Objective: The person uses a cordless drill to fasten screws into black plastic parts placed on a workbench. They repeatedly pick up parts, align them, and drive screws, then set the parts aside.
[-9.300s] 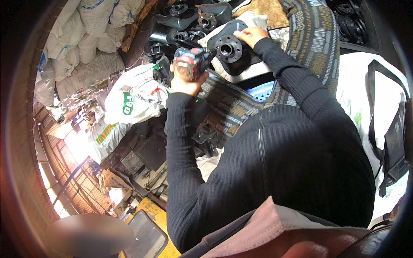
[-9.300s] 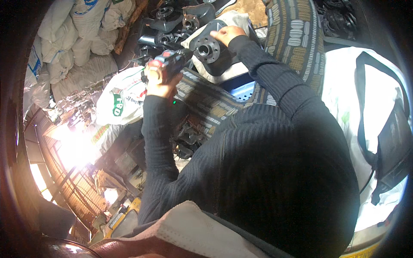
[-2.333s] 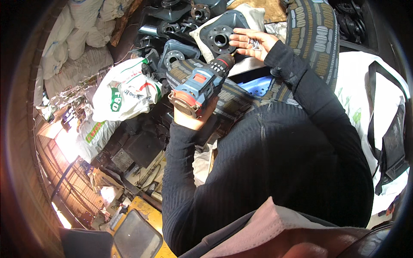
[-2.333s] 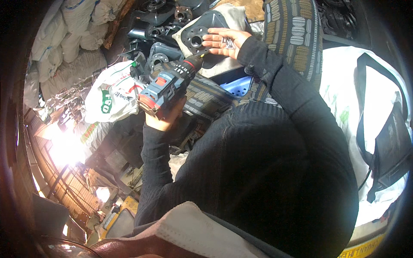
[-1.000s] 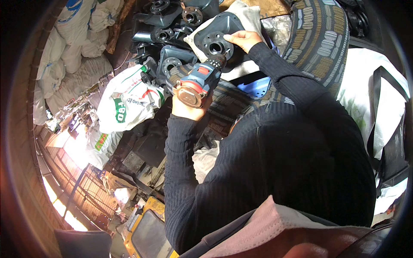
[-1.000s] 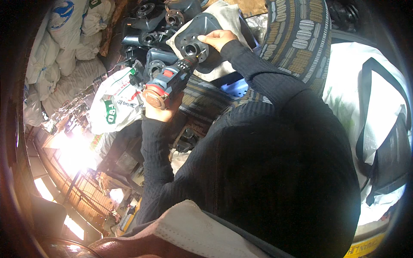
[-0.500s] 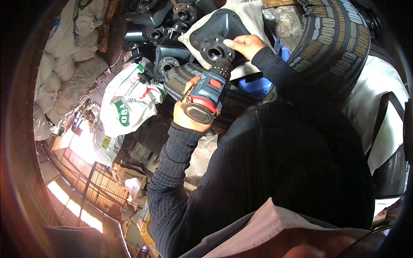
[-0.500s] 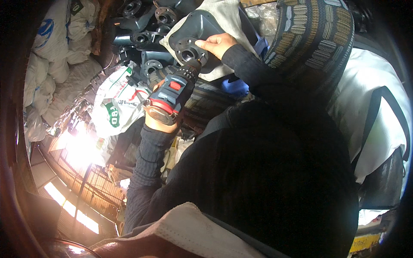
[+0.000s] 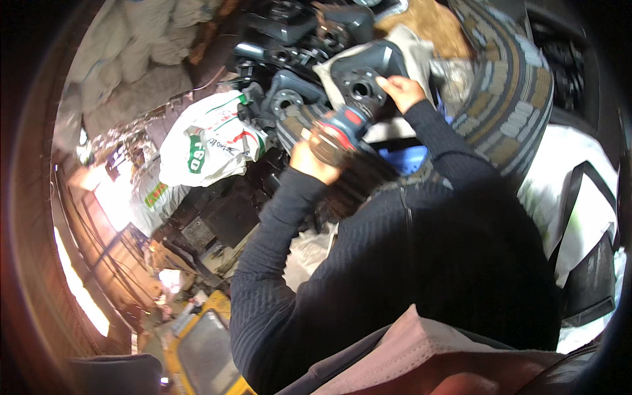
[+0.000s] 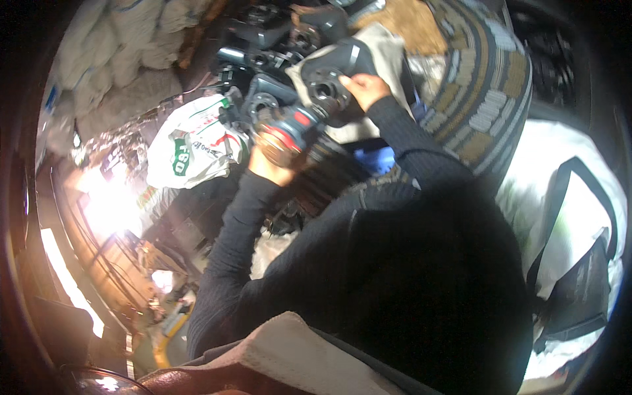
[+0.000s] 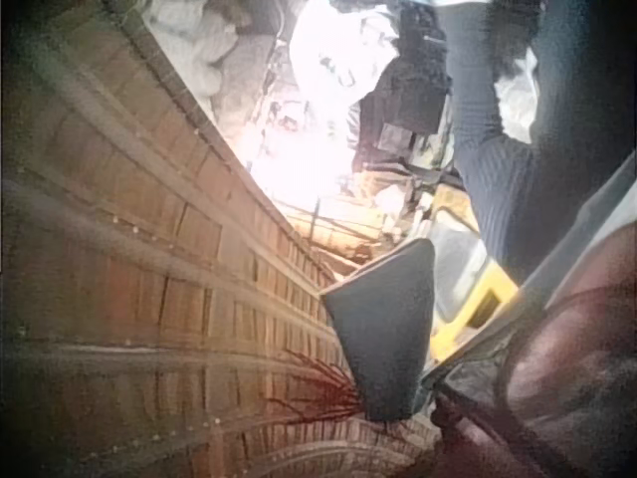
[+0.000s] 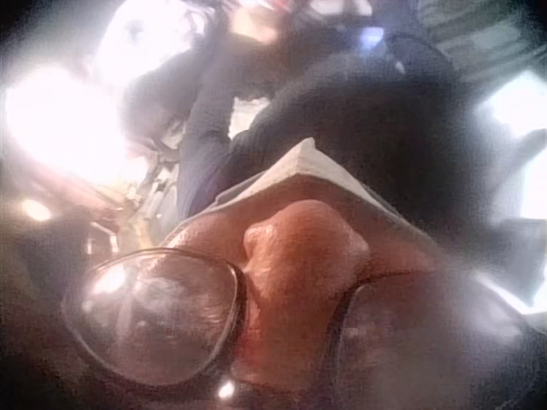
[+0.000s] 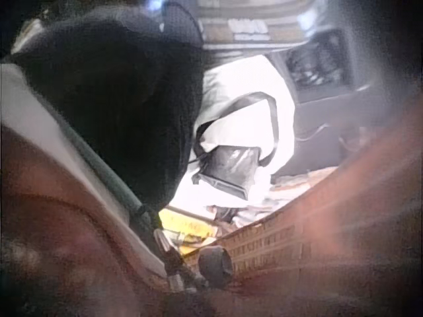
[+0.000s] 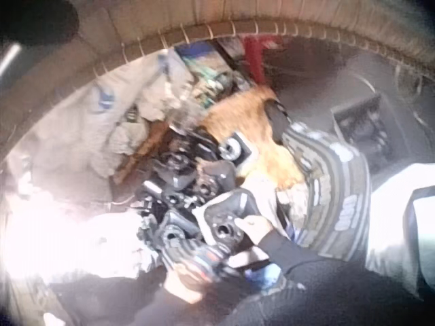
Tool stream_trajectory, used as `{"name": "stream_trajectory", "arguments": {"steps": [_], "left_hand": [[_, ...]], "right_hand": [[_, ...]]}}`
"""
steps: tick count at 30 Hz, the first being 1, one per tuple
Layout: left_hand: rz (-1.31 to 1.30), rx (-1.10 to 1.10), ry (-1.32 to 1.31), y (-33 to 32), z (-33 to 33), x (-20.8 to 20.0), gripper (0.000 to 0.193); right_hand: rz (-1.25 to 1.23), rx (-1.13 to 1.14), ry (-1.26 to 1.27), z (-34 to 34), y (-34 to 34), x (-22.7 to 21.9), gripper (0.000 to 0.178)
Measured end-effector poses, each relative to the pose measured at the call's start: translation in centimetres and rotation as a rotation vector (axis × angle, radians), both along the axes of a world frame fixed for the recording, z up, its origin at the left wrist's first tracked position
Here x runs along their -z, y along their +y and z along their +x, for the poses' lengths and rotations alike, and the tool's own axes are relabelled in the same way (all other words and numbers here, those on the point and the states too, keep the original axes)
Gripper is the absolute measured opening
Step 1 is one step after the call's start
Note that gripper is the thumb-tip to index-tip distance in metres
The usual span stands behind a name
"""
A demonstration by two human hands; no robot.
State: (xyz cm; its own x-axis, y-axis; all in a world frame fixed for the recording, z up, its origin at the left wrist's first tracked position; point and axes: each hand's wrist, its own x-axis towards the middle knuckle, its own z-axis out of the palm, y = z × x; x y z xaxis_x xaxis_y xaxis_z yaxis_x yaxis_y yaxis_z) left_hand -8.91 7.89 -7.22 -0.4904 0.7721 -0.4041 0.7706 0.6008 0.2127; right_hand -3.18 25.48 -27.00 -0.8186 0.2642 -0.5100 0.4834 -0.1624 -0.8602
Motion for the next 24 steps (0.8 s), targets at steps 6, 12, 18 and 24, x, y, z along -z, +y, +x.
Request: {"name": "stream_trajectory", "arguments": {"steps": [6,12,18,24], "left_hand": [[0.074,-0.572,-0.366,-3.7,11.1,-5.2,0.072],[0.411,-0.603,-0.195,-9.2,17.8,-6.3,0.058],[0.512,-1.559,0.474,-28.1,28.5,-1.0,0.044],[-0.219,-2.242,-0.403,-31.0,47.1,17.8,0.066]], "right_hand": [[-0.232,0.117,0.096,-1.6,0.7,-0.8,0.041],[0.244,-0.117,0.152,-9.7,0.2,-5.3,0.046],[0.080,-0.257,0.085,-19.4,-6.4,-14.3,0.036],[-0.336,-0.456,-0.280,-27.7,-10.4,-4.3,0.036]]}}
